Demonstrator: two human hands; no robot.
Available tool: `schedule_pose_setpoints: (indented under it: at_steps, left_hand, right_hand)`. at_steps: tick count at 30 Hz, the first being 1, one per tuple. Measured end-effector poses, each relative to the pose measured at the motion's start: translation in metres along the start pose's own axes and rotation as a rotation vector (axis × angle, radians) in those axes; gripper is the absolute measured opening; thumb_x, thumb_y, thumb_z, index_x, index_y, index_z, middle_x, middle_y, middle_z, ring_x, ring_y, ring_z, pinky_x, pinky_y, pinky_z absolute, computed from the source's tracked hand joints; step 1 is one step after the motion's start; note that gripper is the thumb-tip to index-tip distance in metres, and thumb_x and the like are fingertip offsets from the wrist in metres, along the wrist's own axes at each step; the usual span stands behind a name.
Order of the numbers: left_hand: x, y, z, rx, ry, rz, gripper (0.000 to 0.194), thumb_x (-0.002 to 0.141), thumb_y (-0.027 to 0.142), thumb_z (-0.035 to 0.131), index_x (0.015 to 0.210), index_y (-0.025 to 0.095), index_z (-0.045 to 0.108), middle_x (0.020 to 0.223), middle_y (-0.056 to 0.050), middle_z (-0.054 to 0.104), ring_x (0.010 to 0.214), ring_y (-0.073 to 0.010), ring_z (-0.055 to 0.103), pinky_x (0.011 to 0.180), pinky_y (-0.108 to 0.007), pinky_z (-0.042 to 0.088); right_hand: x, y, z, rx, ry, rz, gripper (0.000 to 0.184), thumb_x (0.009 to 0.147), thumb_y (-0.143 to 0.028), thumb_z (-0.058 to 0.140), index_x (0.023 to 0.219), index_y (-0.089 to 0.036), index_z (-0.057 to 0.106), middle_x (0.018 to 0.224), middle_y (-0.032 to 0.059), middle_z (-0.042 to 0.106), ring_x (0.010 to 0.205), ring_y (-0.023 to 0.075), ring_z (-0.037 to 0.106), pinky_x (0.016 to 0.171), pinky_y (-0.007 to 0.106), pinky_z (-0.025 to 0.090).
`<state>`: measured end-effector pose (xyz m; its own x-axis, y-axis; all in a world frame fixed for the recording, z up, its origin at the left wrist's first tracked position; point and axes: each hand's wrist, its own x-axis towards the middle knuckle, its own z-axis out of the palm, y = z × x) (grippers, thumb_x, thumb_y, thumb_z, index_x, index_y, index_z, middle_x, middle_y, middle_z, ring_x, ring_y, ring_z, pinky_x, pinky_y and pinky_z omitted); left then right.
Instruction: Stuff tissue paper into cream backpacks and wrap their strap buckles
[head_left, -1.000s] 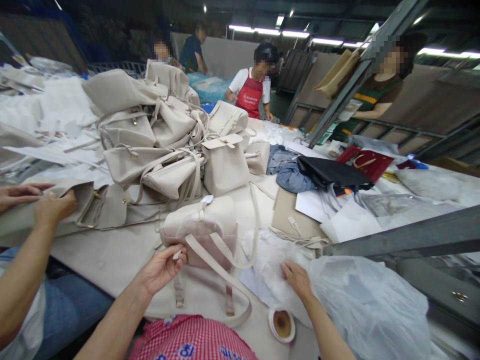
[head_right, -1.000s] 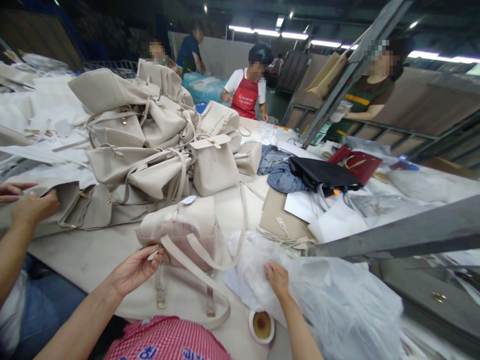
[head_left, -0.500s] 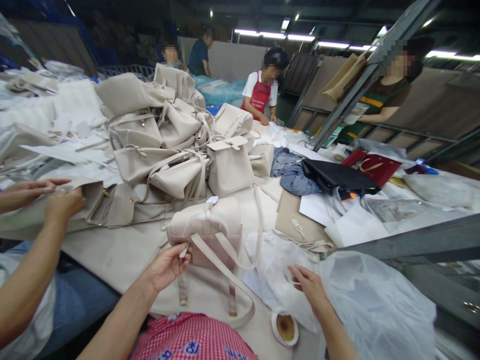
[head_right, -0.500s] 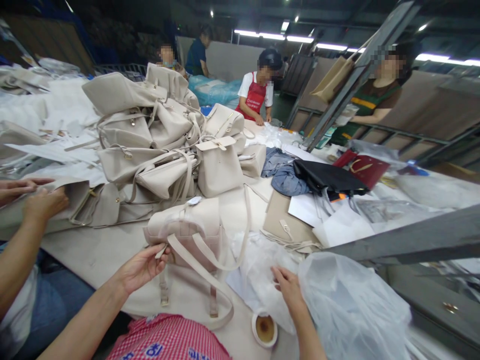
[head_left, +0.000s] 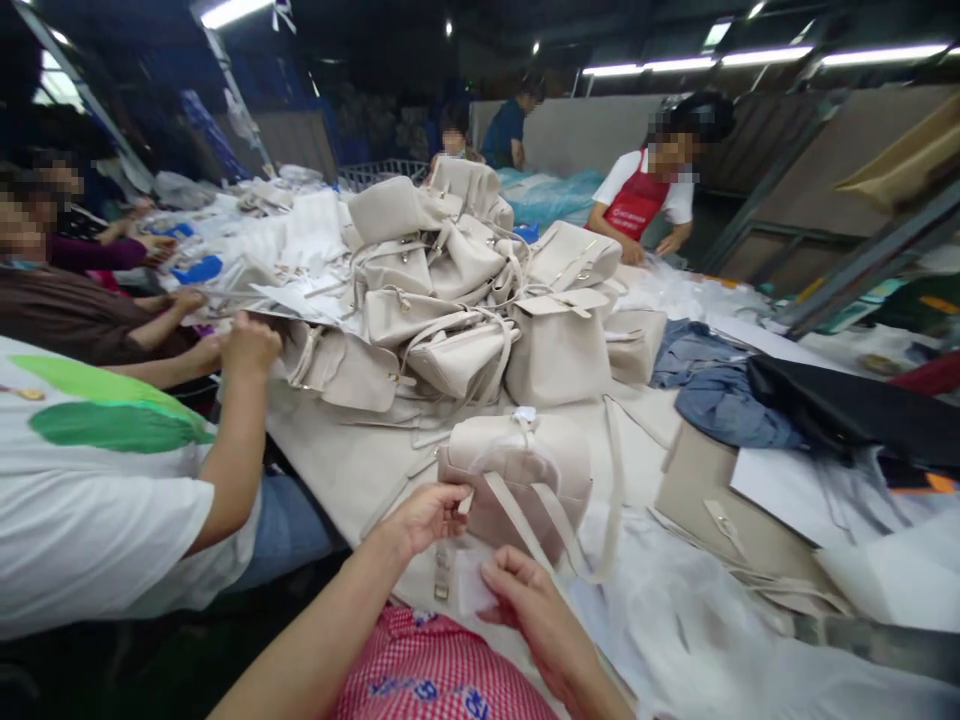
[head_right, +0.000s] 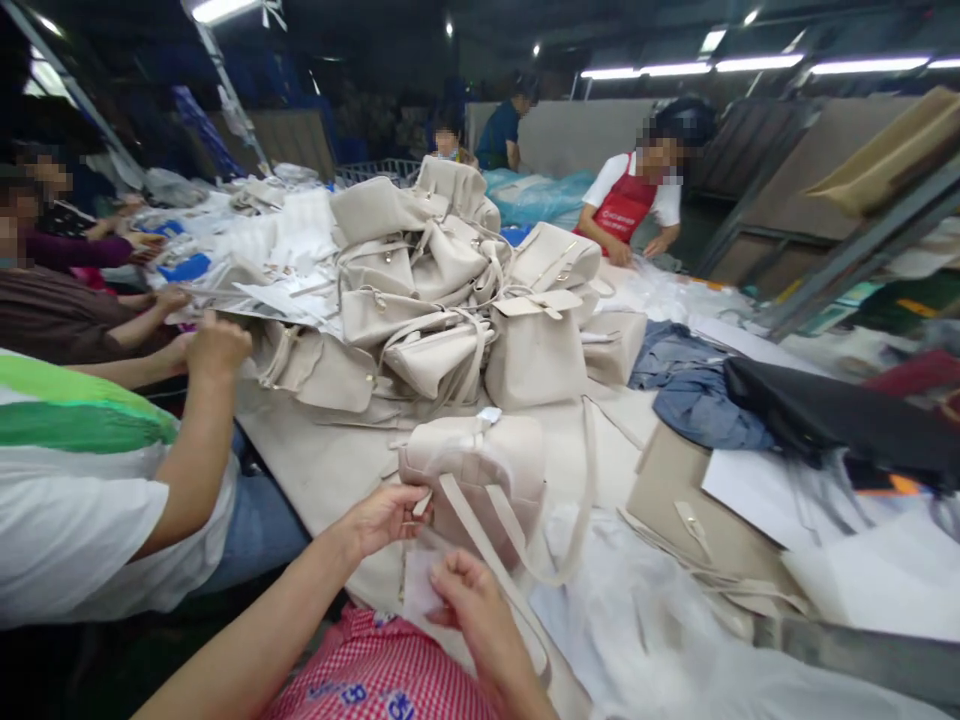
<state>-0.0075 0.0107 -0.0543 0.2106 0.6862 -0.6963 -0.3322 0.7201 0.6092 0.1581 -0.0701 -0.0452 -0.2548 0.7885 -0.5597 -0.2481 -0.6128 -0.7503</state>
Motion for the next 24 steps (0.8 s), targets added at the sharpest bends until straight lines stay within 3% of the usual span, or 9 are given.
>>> schedule_pose_setpoints:
  at_steps: [3,8,17,24]
  left_hand:
    - [-0.004,-0.001,-0.002,0.045,0.02,0.069,0.021,0.055,0.022,0.076,0.067,0.01,0.063,0.061,-0.001,0.058,0.057,-0.0111,0.051,0.057,-0.025,0.041]
    - [-0.008,-0.007,-0.003,0.071,0.046,0.12,0.023,0.052,0.024,0.076,0.067,0.011,0.064,0.064,0.0,0.057,0.061,-0.0117,0.049,0.06,-0.027,0.039]
    - [-0.01,-0.018,-0.003,0.09,0.111,0.13,0.025,0.052,0.024,0.076,0.061,0.015,0.054,0.062,0.0,0.057,0.06,-0.0138,0.053,0.061,-0.03,0.042]
    - [-0.006,-0.031,-0.003,0.051,0.187,0.219,0.032,0.053,0.026,0.077,0.065,0.017,0.05,0.058,0.004,0.052,0.053,-0.0104,0.05,0.053,-0.025,0.039]
  right_hand:
    - [0.03,0.001,0.013,-0.082,0.208,-0.092,0.03,0.06,-0.042,0.076,0.06,-0.018,0.058,0.061,-0.0032,0.054,0.062,0.0123,0.051,0.056,0.022,0.051]
    - [0.044,0.005,0.015,-0.022,0.322,-0.118,0.033,0.06,-0.043,0.075,0.082,-0.02,0.065,0.086,0.0023,0.066,0.079,0.0185,0.059,0.059,0.026,0.054]
    - [0.047,0.012,0.015,-0.072,0.325,-0.123,0.04,0.062,-0.043,0.077,0.094,-0.023,0.067,0.092,0.0004,0.069,0.084,0.019,0.061,0.061,0.025,0.053]
    - [0.046,0.012,0.012,-0.046,0.262,-0.133,0.033,0.061,-0.04,0.079,0.085,-0.02,0.069,0.082,-0.0015,0.068,0.076,0.0145,0.059,0.062,0.022,0.051]
